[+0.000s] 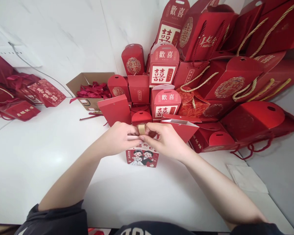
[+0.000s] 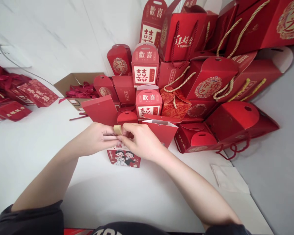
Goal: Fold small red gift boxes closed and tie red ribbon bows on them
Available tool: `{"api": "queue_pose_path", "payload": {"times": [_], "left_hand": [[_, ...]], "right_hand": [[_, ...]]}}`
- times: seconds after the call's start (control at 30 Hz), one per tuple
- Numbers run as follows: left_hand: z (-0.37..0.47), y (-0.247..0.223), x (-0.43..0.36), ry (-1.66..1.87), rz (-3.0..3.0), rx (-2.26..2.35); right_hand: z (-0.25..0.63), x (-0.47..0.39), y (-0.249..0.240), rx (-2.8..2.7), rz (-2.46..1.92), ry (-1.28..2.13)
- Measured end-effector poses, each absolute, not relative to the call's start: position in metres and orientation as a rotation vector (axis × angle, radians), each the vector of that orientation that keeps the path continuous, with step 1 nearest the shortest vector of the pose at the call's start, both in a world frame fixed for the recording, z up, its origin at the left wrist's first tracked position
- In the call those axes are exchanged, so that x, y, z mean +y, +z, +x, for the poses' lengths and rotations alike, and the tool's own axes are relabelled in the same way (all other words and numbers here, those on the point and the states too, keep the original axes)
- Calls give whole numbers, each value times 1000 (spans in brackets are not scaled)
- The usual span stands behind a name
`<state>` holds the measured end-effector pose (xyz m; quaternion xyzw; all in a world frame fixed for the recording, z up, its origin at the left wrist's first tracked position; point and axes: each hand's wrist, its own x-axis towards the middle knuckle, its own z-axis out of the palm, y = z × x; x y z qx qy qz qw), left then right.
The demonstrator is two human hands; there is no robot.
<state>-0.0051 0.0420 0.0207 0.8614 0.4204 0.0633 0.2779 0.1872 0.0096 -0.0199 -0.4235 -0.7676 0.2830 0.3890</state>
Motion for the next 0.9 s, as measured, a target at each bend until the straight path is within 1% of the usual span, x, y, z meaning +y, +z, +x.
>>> {"api": "queue_pose_path", "payload": {"times": [0.07, 0.3, 0.53, 0.77, 0.9], "left_hand": [[-5, 21, 43, 169, 2331, 1142], [-6, 19, 45, 130, 2357, 1165], [-9, 15, 46, 109, 2379, 1185], [-6, 21, 44, 113, 2385, 1175], [-4, 20, 43, 117, 2370, 1199]], "right_hand": [[188, 11, -20, -1945, -1086, 732], [195, 11, -15, -1960, -1069, 931], [196, 9, -14, -1970, -1066, 918], [197, 15, -23, -1842, -990, 1147], [195, 15, -24, -1808, -1026, 1127]]}}
